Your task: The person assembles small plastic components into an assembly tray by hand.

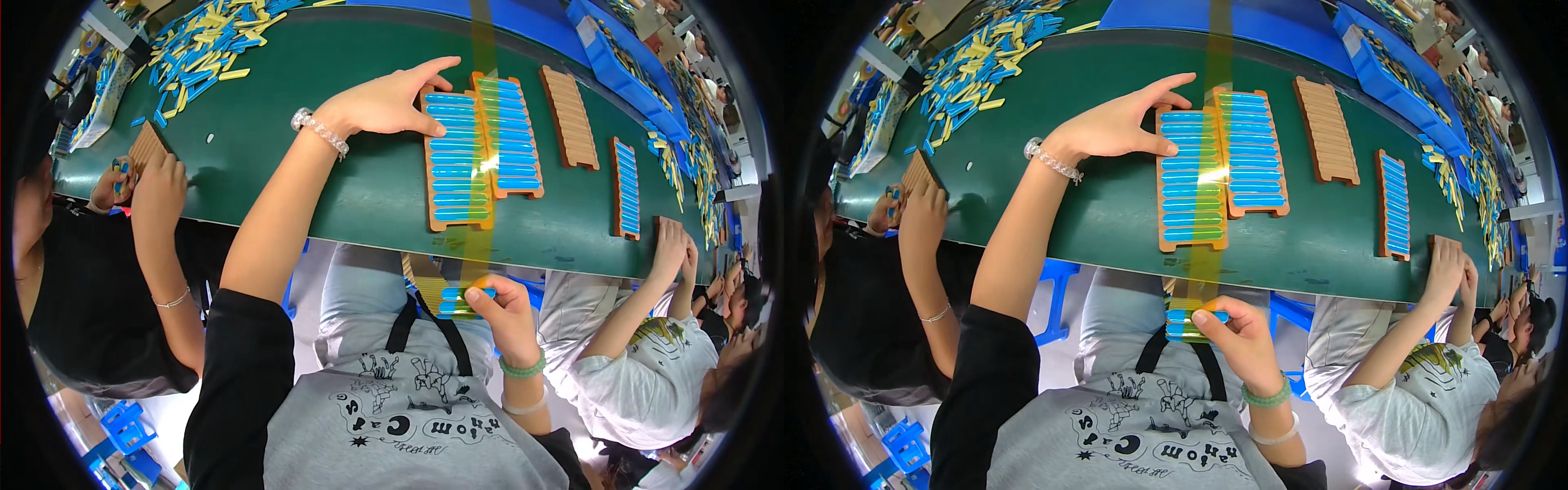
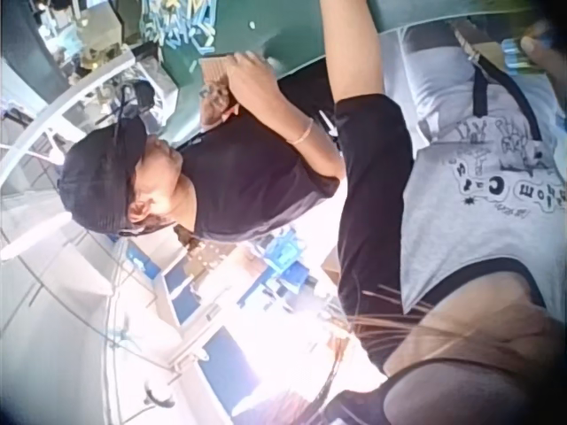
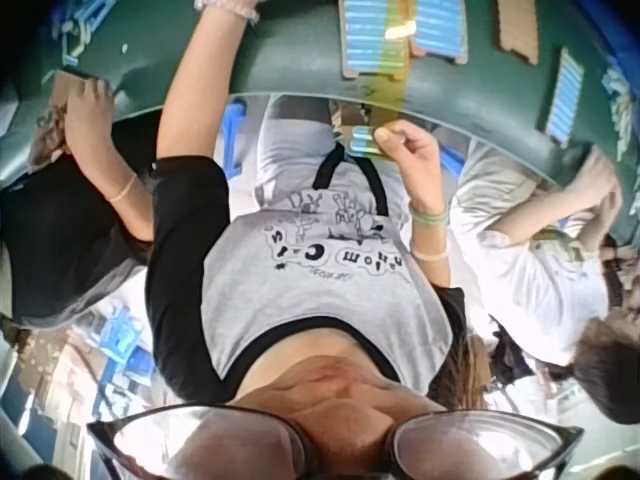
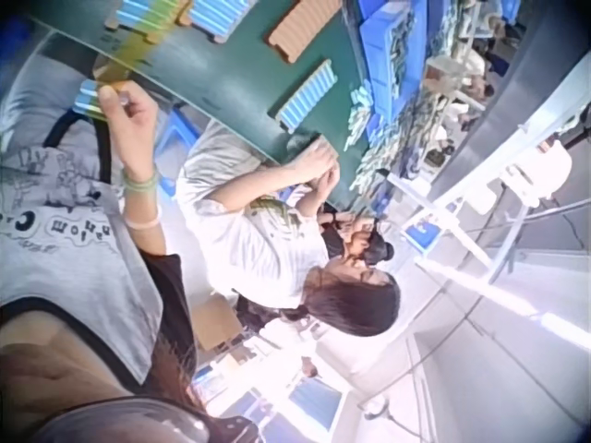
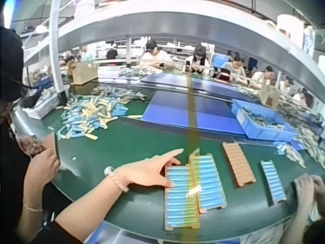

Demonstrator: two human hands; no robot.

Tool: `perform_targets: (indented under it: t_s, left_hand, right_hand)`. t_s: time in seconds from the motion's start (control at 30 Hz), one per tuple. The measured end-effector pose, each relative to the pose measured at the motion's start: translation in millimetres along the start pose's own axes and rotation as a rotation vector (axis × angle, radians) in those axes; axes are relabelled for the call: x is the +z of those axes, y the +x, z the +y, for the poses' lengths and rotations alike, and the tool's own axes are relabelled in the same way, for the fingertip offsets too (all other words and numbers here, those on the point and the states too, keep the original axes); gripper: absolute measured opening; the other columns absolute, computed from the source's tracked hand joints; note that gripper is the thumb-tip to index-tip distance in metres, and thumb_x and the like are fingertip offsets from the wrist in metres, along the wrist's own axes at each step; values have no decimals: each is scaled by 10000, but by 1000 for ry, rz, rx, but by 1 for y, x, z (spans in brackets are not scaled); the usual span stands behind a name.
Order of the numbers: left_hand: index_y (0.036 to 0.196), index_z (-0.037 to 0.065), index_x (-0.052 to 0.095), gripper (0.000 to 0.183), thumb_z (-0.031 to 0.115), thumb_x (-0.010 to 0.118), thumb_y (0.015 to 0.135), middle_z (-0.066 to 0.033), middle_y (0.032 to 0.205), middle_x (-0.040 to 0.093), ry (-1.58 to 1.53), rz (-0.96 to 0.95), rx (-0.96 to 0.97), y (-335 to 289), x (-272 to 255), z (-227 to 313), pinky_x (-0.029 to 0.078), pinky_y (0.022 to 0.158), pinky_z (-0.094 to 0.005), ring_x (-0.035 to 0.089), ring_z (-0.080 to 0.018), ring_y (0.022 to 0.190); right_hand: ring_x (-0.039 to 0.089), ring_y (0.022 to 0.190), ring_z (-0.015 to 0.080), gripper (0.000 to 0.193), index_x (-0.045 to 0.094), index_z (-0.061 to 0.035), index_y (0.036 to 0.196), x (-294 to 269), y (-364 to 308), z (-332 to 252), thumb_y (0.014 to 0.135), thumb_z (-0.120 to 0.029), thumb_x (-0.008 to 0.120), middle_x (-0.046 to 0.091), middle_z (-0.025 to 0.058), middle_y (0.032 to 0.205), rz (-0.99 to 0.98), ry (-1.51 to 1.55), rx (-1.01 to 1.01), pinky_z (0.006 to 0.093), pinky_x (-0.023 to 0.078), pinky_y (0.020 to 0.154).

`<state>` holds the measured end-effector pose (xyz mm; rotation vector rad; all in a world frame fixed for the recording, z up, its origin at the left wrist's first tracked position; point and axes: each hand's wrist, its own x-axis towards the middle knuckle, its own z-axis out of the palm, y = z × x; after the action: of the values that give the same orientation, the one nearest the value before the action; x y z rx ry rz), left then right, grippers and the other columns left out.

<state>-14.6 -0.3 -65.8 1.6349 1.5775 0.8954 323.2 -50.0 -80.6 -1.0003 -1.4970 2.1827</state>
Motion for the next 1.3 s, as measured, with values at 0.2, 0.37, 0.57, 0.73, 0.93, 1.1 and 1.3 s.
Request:
perform_targets:
  t_s: [0.2,0.37,0.57,0.73,0.93,1.1,1.3]
  left_hand:
    - [1555,80,273,862,401,707,883,-183,1486,446,-205,23,-61,13,-9,3,283,1162,-408,392,-285,1392]
    - [1577,97,201,1036,515,762,813,-222,1495,418,-60,30,-16,28,3,15,331,1134,-443,368,-331,1411]
    - [1590,115,78,1029,339,763,855,-228,1305,554,31,241,175,19,5,26,476,931,-357,597,-257,1084]
    - [1593,144,9,1124,276,809,815,-246,1236,572,32,337,52,14,-13,16,551,803,-351,668,-264,898]
    - [1597,172,14,1129,263,811,801,-264,1177,603,24,430,56,16,-12,6,554,738,-340,691,-247,773]
    - [1596,178,-4,1139,272,810,804,-280,1185,595,64,418,74,16,-14,8,554,743,-333,695,-244,780]
    - [1595,181,-21,1150,302,810,810,-283,1219,576,-22,349,66,6,-19,20,556,749,-331,703,-242,805]
  right_hand:
    - [586,775,12,110,695,10,977,8,-1,-3,944,-94,680,692,-1,920,-21,39,-3,172,466,648]
    - [602,792,30,96,691,9,979,5,-1,-1,946,-79,671,695,13,938,-2,28,51,185,489,682]
    - [644,815,72,209,601,6,1122,18,6,-2,930,-38,672,715,76,974,152,308,121,219,523,713]
    - [694,840,135,465,400,-15,1293,33,19,-17,906,79,639,707,168,1005,294,47,-223,227,563,674]
    - [697,867,141,411,475,-2,1282,19,43,-17,910,80,629,703,146,1025,163,-282,-273,239,572,717]
    - [690,929,153,518,394,-27,1348,26,43,-25,901,83,631,680,147,1077,122,-196,-190,259,581,742]
    - [688,949,155,574,346,-41,1374,30,40,-27,890,91,624,688,150,1086,63,18,-67,259,584,743]
